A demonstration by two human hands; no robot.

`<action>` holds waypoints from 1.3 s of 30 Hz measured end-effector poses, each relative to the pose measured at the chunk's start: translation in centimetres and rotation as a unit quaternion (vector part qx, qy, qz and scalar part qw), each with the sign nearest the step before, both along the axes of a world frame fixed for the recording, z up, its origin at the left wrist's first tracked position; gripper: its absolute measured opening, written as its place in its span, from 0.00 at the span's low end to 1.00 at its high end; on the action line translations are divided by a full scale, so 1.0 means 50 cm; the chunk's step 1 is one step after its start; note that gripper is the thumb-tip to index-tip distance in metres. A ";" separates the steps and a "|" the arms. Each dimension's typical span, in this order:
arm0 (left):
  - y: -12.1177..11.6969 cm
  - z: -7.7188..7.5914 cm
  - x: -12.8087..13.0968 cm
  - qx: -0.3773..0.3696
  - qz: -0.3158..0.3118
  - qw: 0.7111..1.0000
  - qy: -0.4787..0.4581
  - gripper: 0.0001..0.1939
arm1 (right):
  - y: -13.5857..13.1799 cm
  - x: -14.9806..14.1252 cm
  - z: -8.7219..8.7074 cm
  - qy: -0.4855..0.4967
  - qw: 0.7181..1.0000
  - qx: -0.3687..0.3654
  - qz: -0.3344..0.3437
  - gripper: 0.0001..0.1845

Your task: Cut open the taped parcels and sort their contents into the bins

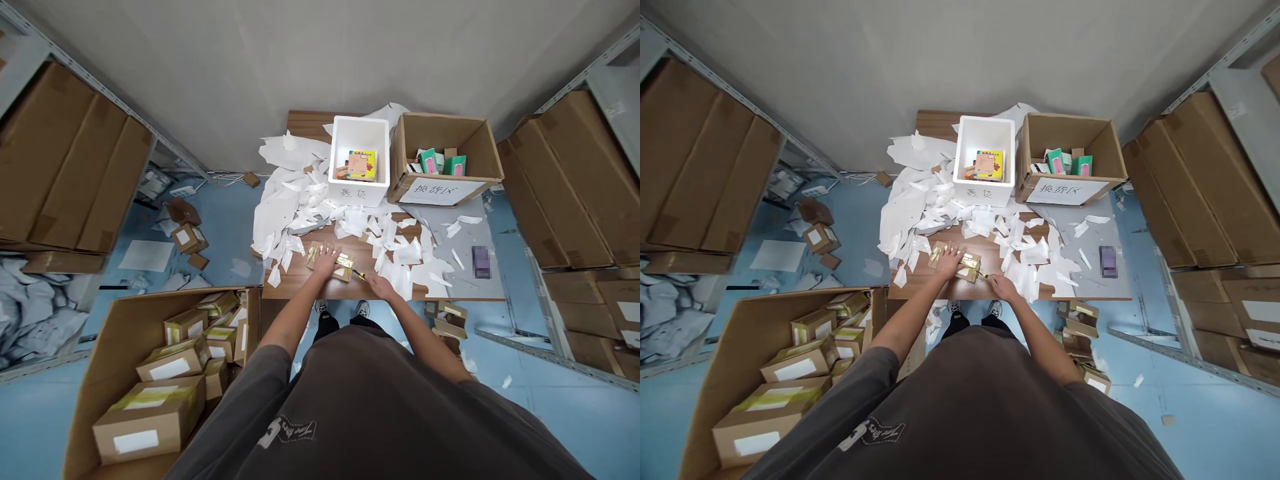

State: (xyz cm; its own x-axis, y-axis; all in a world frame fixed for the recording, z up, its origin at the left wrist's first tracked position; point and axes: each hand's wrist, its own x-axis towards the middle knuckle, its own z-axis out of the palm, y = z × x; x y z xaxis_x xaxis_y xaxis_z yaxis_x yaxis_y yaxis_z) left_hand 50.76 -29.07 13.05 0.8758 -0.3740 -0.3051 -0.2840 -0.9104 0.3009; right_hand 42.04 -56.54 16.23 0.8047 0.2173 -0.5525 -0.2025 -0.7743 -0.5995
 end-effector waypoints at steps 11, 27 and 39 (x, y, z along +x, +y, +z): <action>0.005 -0.010 -0.046 -0.039 0.016 0.996 -0.081 0.30 | 0.058 0.004 0.020 -0.084 0.984 -0.147 0.056 0.21; 0.008 0.001 -0.038 -0.086 0.076 0.992 -0.048 0.25 | -0.142 -0.022 0.048 -0.049 0.971 -0.163 -0.166 0.19; -0.054 0.041 -0.086 -0.048 0.213 0.974 -0.064 0.34 | 0.196 -0.022 -0.092 -0.003 0.893 0.129 -0.431 0.38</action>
